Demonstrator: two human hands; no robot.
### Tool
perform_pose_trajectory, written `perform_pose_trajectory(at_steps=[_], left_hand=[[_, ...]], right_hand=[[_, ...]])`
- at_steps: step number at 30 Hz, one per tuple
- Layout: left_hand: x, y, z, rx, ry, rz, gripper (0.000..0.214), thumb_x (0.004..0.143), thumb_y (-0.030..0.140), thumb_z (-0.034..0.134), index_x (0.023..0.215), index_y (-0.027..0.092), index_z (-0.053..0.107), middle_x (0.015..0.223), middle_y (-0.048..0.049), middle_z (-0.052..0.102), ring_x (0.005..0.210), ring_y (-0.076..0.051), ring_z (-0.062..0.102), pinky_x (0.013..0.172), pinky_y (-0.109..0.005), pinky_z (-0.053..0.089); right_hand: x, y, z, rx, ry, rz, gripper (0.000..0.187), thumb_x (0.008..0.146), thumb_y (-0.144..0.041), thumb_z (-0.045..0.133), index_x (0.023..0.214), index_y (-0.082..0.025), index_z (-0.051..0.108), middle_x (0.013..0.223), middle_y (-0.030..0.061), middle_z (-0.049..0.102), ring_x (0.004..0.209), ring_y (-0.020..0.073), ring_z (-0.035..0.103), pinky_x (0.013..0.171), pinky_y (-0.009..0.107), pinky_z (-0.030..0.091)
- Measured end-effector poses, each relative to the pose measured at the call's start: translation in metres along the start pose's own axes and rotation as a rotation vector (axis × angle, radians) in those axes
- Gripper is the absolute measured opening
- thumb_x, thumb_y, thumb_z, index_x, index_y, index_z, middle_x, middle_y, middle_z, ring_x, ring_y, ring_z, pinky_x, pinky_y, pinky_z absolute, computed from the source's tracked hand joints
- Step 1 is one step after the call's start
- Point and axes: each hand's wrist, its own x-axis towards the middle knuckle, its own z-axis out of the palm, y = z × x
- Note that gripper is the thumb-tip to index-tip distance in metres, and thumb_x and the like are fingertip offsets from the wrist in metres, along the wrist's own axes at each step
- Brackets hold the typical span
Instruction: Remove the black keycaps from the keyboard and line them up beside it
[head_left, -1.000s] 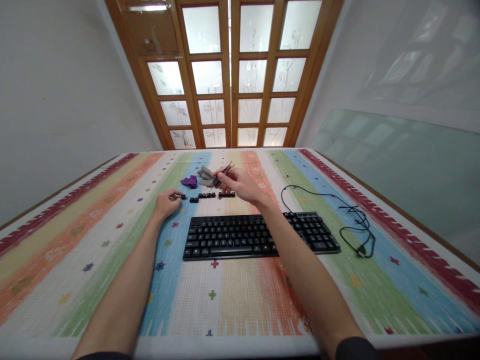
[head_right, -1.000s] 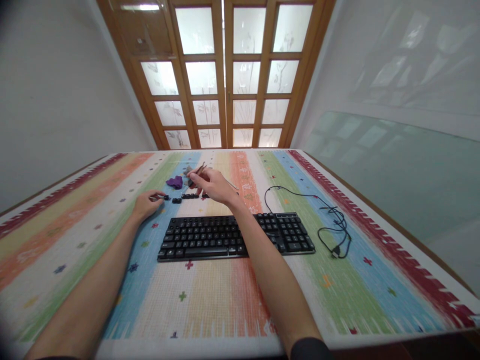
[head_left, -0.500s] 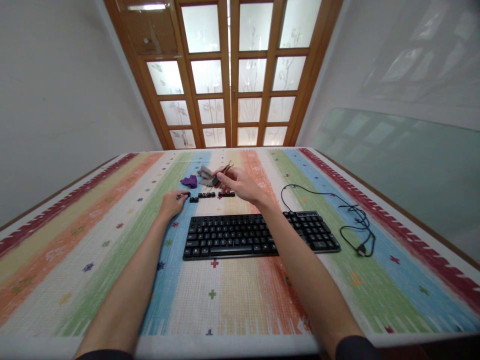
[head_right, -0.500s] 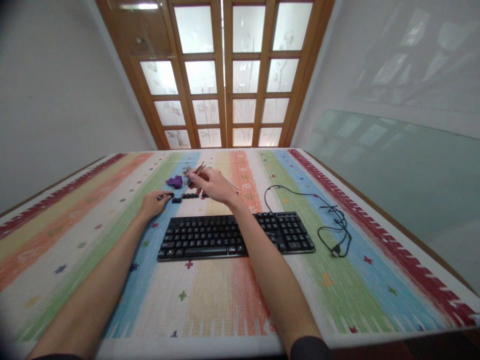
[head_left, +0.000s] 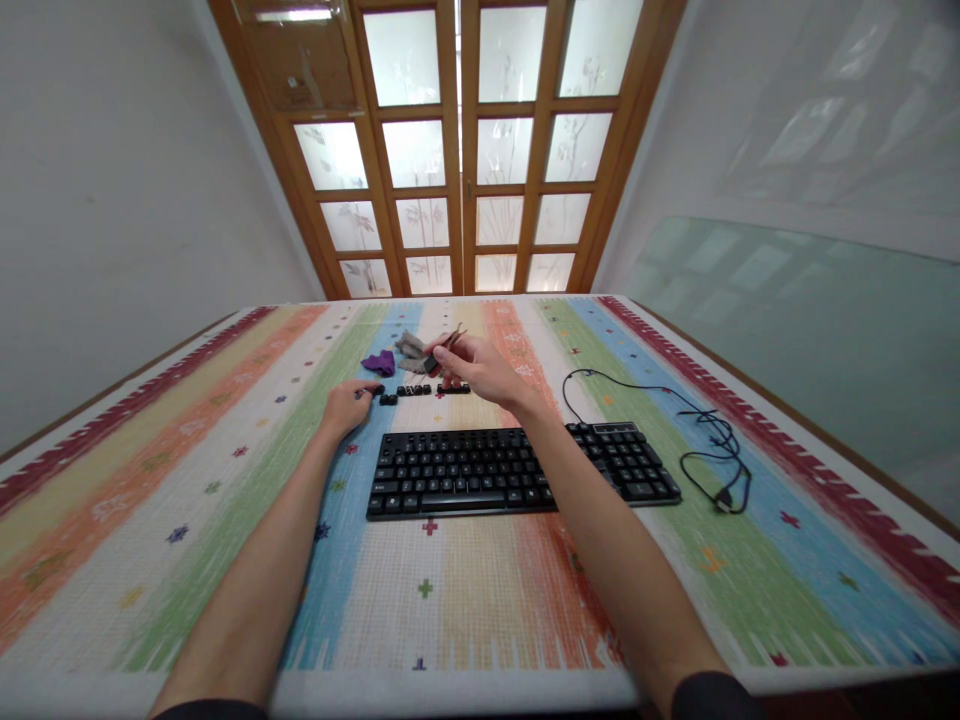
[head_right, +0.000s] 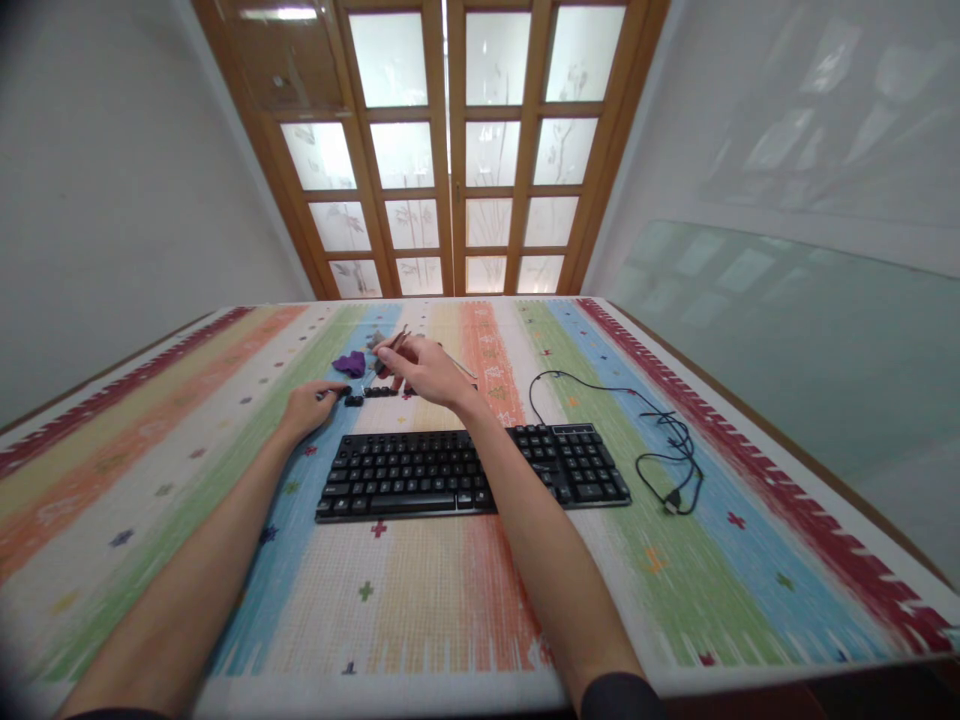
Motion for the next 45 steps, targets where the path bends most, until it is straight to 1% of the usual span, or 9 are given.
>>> perform_pose_trajectory(at_steps=[3,11,21,26,28,35,40,43,45], left_hand=[[-0.0002,0.0005,0.0001,0.014,-0.023,0.019,0.046,0.072,0.015,0.045,0.106,0.02,0.075,0.103,-0.0052,0.075,0.091,-0.022,0.066,0.092,-0.032,0.049],[-0.0024,0.0055,-0.0027,0.01,-0.029,0.062,0.048,0.067,0.015,0.046,0.105,0.02,0.076,0.099,-0.005,0.076,0.086,-0.022,0.066,0.089,-0.03,0.05],[-0.0036,0.009,-0.0039,-0.022,-0.031,0.069,0.046,0.065,0.019,0.049,0.101,0.019,0.076,0.096,-0.0057,0.075,0.082,-0.022,0.064,0.088,-0.032,0.05],[-0.0045,0.0073,-0.003,-0.048,-0.04,0.062,0.055,0.064,0.022,0.051,0.115,0.017,0.07,0.094,-0.0051,0.074,0.078,-0.02,0.063,0.086,-0.031,0.051],[-0.0042,0.0067,-0.0027,-0.045,-0.048,0.068,0.057,0.064,0.023,0.052,0.118,0.016,0.069,0.095,-0.005,0.073,0.079,-0.019,0.063,0.086,-0.031,0.051],[-0.0029,0.0061,-0.0013,-0.035,-0.06,0.078,0.051,0.064,0.023,0.054,0.11,0.017,0.072,0.096,-0.0065,0.072,0.081,-0.021,0.063,0.086,-0.033,0.052],[-0.004,0.0056,-0.0011,-0.05,-0.063,0.082,0.053,0.064,0.024,0.053,0.114,0.015,0.07,0.097,-0.0069,0.072,0.081,-0.021,0.062,0.087,-0.033,0.051],[-0.0053,0.0065,-0.0028,-0.054,-0.063,0.074,0.054,0.065,0.024,0.054,0.115,0.016,0.069,0.097,-0.0061,0.071,0.08,-0.021,0.062,0.086,-0.032,0.051],[-0.0068,0.0075,-0.0055,-0.048,-0.045,0.061,0.053,0.065,0.024,0.054,0.115,0.016,0.069,0.097,-0.0057,0.071,0.08,-0.02,0.062,0.087,-0.032,0.05]], right_hand=[[-0.0001,0.0004,0.0002,0.009,-0.001,0.011,0.023,0.096,-0.035,0.052,0.102,-0.014,0.06,0.079,0.0041,0.066,0.059,0.0089,0.058,0.051,0.02,0.052],[-0.0006,-0.0006,0.0003,0.004,-0.008,0.02,0.022,0.097,-0.032,0.051,0.103,-0.014,0.061,0.079,0.0041,0.066,0.059,0.009,0.059,0.052,0.02,0.053],[-0.0008,-0.0009,0.0005,-0.005,-0.019,0.011,0.02,0.097,-0.03,0.05,0.104,-0.014,0.06,0.077,0.0031,0.066,0.057,0.0086,0.059,0.051,0.019,0.052],[-0.0007,-0.0008,0.0002,-0.023,-0.014,0.001,0.021,0.097,-0.032,0.051,0.103,-0.014,0.06,0.079,0.0039,0.066,0.059,0.0095,0.06,0.052,0.021,0.052],[-0.0006,-0.001,0.0001,-0.024,-0.016,0.003,0.022,0.097,-0.033,0.052,0.103,-0.014,0.06,0.08,0.0043,0.067,0.059,0.0097,0.059,0.052,0.022,0.052],[-0.0014,-0.0027,0.001,-0.043,-0.028,-0.01,0.023,0.097,-0.032,0.051,0.102,-0.013,0.061,0.079,0.0043,0.066,0.058,0.0091,0.059,0.051,0.021,0.05],[-0.0008,0.0002,0.0025,-0.06,-0.034,-0.02,0.025,0.096,-0.035,0.052,0.102,-0.013,0.062,0.079,0.0042,0.067,0.058,0.0086,0.059,0.053,0.02,0.051],[0.0006,0.0036,0.0046,-0.092,-0.066,-0.035,0.025,0.095,-0.035,0.054,0.099,-0.012,0.063,0.078,0.0044,0.068,0.058,0.0086,0.06,0.055,0.021,0.052],[0.0007,0.005,0.0074,-0.143,-0.135,-0.036,0.023,0.094,-0.033,0.055,0.095,-0.012,0.064,0.076,0.0042,0.069,0.058,0.0088,0.061,0.056,0.021,0.052]])
